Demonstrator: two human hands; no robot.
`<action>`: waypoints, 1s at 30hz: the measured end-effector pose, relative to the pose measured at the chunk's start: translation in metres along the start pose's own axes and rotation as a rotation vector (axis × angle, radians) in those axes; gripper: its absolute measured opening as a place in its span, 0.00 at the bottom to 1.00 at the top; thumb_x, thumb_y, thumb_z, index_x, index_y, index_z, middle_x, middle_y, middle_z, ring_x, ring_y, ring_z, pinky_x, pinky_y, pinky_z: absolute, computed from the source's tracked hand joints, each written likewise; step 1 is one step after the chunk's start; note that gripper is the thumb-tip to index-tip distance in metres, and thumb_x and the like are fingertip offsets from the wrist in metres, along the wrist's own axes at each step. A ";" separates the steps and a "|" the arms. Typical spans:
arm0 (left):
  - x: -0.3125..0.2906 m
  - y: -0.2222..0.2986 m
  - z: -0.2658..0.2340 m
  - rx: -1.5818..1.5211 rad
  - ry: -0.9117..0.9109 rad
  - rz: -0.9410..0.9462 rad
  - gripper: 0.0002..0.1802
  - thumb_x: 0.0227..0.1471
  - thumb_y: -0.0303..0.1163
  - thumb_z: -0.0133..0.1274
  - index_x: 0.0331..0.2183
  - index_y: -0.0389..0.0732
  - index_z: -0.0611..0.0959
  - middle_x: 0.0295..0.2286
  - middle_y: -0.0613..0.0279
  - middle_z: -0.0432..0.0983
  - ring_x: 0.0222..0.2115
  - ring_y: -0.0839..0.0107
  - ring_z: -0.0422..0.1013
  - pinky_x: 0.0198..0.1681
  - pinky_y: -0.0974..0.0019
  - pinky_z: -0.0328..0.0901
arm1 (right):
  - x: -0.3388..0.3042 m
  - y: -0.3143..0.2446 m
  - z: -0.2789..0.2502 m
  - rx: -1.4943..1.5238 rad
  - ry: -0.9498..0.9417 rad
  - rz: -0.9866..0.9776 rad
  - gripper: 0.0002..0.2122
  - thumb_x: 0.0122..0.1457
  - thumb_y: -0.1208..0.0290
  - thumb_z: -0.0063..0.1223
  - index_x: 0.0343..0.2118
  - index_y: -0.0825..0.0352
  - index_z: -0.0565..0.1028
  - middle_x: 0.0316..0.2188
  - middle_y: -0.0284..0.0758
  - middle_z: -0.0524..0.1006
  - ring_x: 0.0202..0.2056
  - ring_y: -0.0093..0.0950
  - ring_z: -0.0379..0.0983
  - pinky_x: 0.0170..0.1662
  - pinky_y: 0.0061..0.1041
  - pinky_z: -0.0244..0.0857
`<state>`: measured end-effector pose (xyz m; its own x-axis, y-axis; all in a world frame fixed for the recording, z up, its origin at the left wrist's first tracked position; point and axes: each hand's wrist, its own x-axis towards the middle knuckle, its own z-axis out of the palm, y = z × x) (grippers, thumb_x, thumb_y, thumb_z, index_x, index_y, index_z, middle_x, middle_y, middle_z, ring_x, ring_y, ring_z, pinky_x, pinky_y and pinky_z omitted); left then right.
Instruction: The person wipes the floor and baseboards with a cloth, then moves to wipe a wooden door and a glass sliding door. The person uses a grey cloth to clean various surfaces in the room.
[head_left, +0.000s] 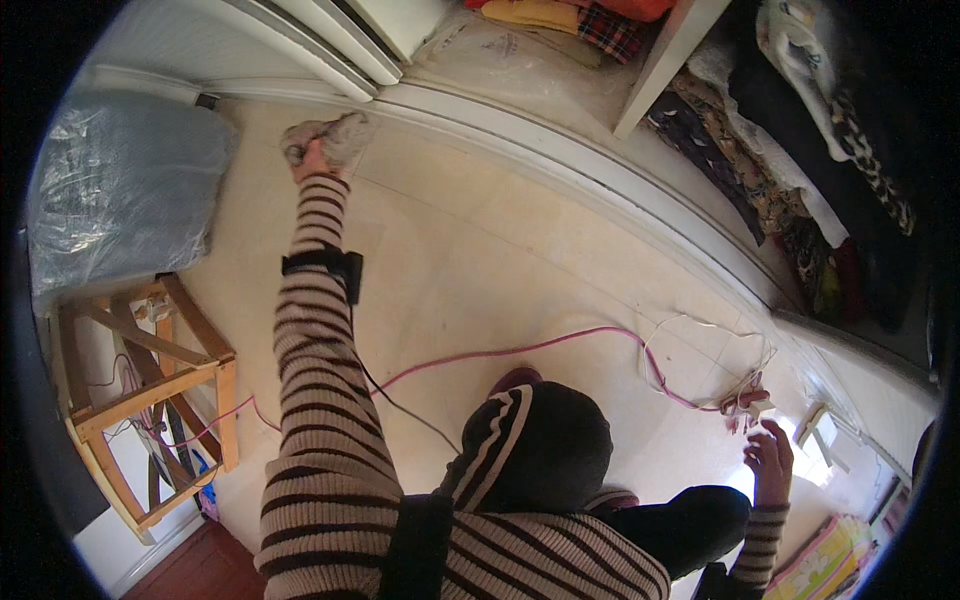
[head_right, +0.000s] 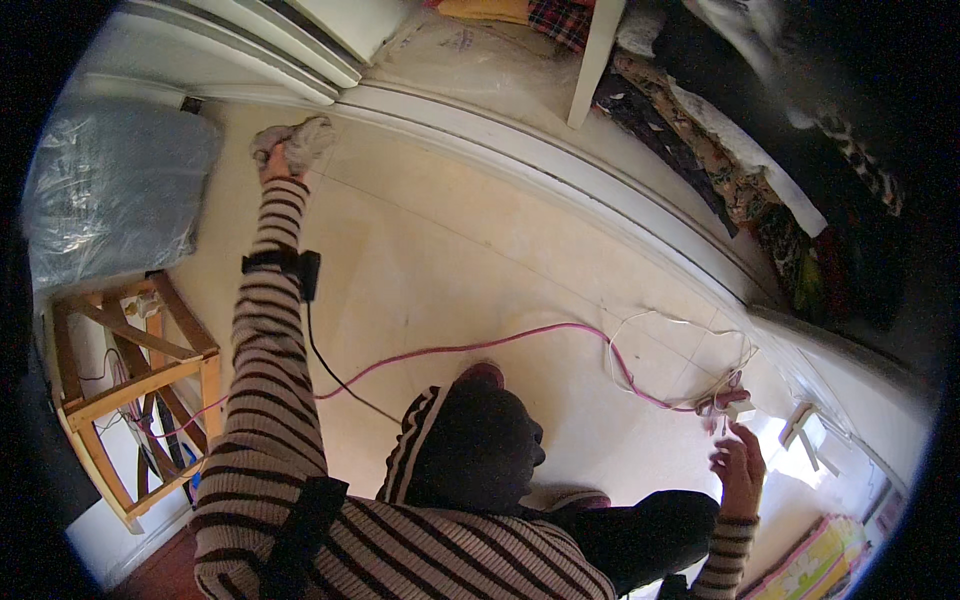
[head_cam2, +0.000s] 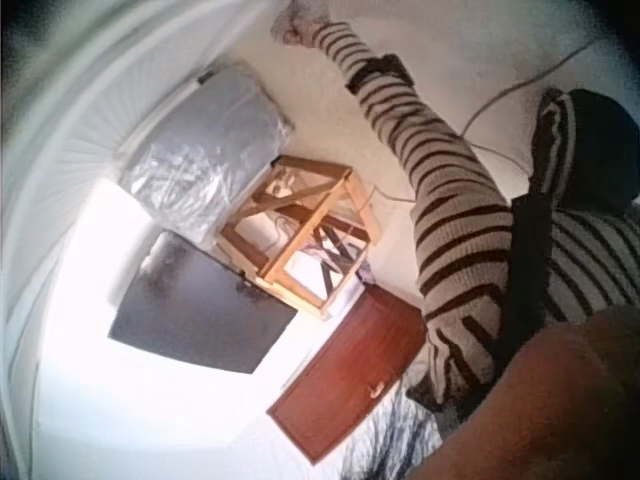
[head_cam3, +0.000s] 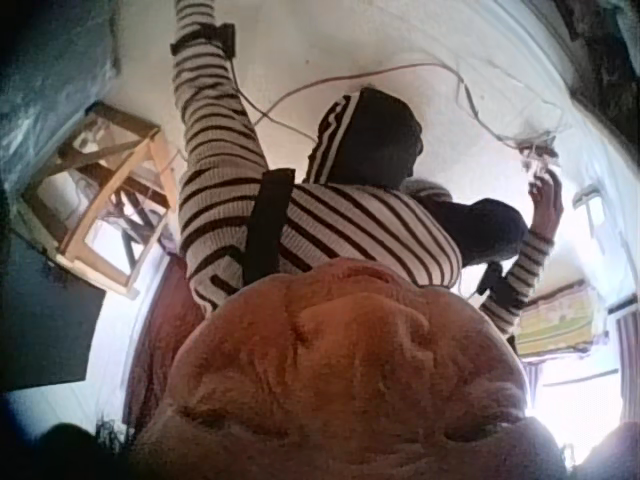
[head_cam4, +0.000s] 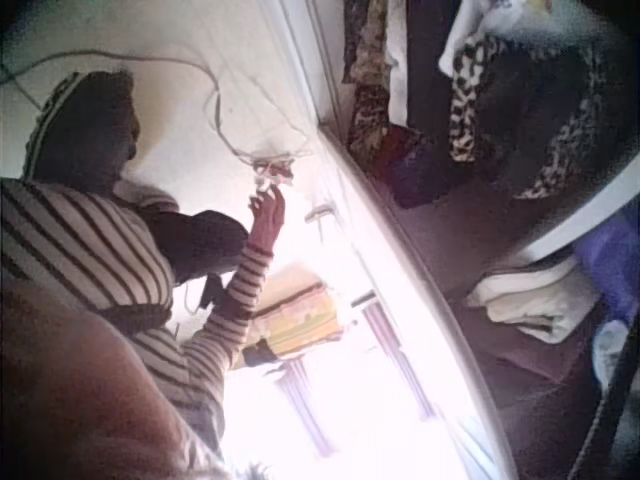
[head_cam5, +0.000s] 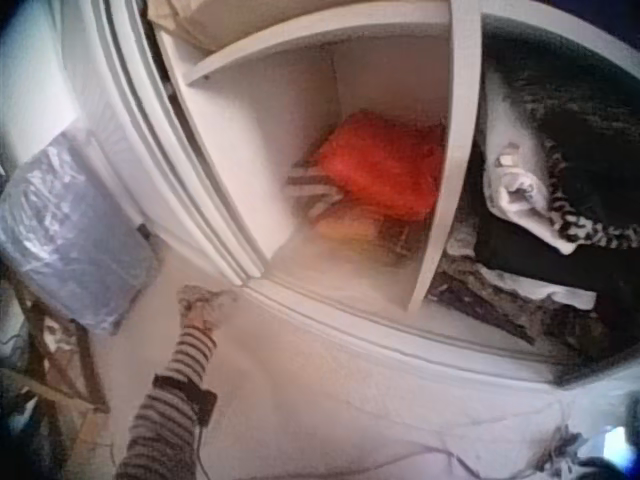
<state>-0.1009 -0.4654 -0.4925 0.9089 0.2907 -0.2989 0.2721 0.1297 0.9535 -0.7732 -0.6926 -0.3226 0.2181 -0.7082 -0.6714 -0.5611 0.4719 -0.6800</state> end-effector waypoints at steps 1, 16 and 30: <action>0.013 0.002 0.001 0.061 0.127 0.012 0.35 0.38 0.34 0.57 0.49 0.38 0.62 0.44 0.55 0.64 0.40 0.59 0.65 0.39 0.58 0.65 | -0.008 0.005 -0.013 -0.013 0.089 0.042 0.13 0.55 0.68 0.42 0.42 0.66 0.66 0.25 0.30 0.70 0.23 0.16 0.65 0.24 0.11 0.60; 0.084 -0.026 0.030 0.664 -0.158 0.163 0.34 0.31 0.37 0.62 0.42 0.31 0.71 0.40 0.49 0.69 0.39 0.56 0.66 0.42 0.61 0.61 | -0.036 0.037 -0.058 -0.212 0.286 0.093 0.10 0.53 0.70 0.44 0.37 0.66 0.68 0.21 0.28 0.67 0.20 0.15 0.63 0.20 0.11 0.57; -0.063 -0.083 0.041 0.264 -0.495 0.322 0.33 0.30 0.22 0.56 0.45 0.30 0.68 0.37 0.57 0.71 0.36 0.69 0.67 0.41 0.71 0.61 | -0.031 0.088 -0.091 -0.357 0.279 -0.145 0.09 0.54 0.71 0.43 0.36 0.68 0.70 0.24 0.29 0.68 0.24 0.16 0.62 0.26 0.14 0.57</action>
<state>-0.1674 -0.5334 -0.5517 0.9791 -0.2035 -0.0035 -0.0270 -0.1468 0.9888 -0.9019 -0.6769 -0.3347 0.1188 -0.8906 -0.4390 -0.7906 0.1826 -0.5845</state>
